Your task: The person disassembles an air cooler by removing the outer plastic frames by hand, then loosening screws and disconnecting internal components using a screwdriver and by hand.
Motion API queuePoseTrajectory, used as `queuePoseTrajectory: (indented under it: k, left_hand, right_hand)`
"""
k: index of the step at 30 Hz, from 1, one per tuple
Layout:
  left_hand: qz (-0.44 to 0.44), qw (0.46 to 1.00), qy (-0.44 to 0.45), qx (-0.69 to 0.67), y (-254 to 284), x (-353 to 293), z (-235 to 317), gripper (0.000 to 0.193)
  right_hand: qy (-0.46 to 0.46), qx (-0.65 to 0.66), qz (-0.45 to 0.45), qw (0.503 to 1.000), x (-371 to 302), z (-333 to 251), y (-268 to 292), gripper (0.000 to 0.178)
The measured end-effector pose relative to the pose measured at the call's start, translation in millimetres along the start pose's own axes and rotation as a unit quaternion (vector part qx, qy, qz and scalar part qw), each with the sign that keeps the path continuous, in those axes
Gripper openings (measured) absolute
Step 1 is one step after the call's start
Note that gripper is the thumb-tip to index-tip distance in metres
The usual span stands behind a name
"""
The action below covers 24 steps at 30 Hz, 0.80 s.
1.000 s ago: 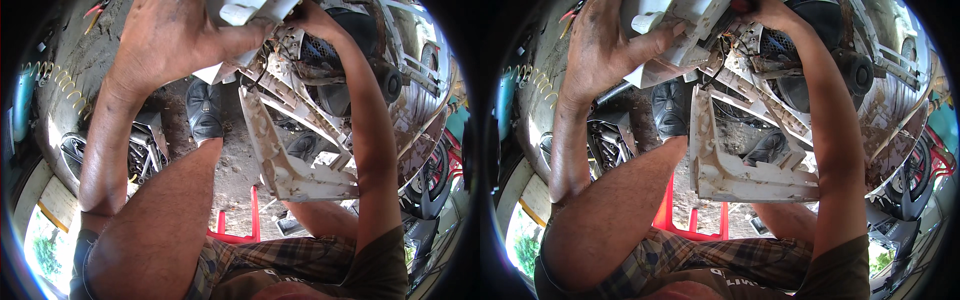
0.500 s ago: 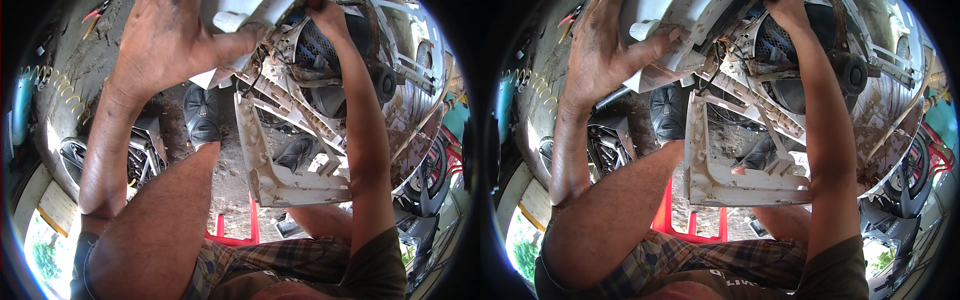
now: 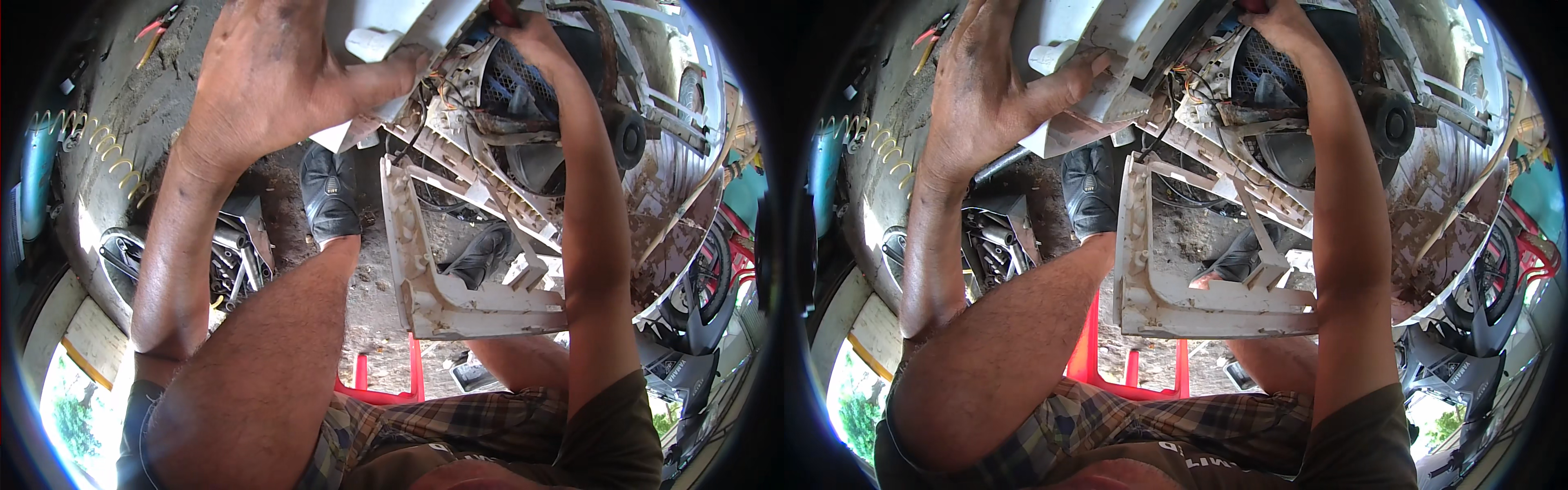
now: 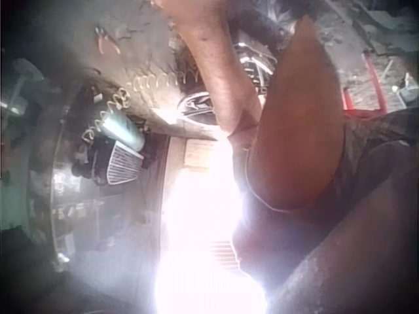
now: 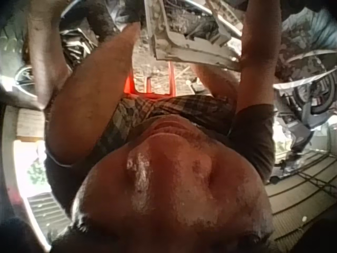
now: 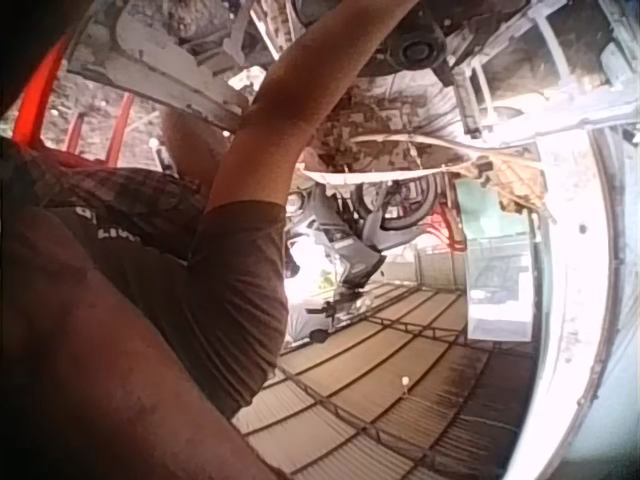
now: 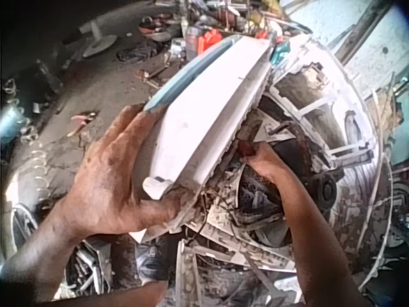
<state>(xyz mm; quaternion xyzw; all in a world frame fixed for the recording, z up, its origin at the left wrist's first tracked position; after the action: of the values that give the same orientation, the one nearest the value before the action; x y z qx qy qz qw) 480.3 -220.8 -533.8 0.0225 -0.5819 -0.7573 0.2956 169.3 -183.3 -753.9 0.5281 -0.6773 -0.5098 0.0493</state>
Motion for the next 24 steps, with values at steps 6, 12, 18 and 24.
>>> queuePoseTrajectory:
  k: [6, 12, 18, 24]
  left_hand:
    - [-0.001, 0.999, 0.019, -0.041, 3, 2, 3, 0.107]
    - [-0.02, 0.999, 0.03, -0.026, 5, 5, 2, 0.106]
    - [-0.02, 0.998, 0.052, -0.011, 2, 6, 4, 0.107]
    - [-0.029, 0.998, 0.035, 0.038, 2, 2, 5, 0.108]
  right_hand:
    - [0.022, -0.005, -0.062, 0.998, 4, -2, -17, 0.045]
    - [0.184, -0.142, -0.024, 0.972, -8, -51, -16, 0.033]
    - [0.123, -0.061, -0.027, 0.99, -8, -35, -5, 0.033]
    - [0.127, -0.097, -0.037, 0.986, -12, -48, -9, 0.033]
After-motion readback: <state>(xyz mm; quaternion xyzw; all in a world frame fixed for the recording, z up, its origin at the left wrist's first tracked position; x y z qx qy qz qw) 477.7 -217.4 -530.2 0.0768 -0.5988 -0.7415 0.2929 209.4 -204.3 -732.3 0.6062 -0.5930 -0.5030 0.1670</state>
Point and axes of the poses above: each hand's wrist, its own x-axis towards the middle knuckle, its own y-axis out of the back of the hand, z = x × y, the point moved 10 cm from there along x, towards the middle knuckle, and after that the axes turned 5 degrees about -y, right-handed, at the moved point
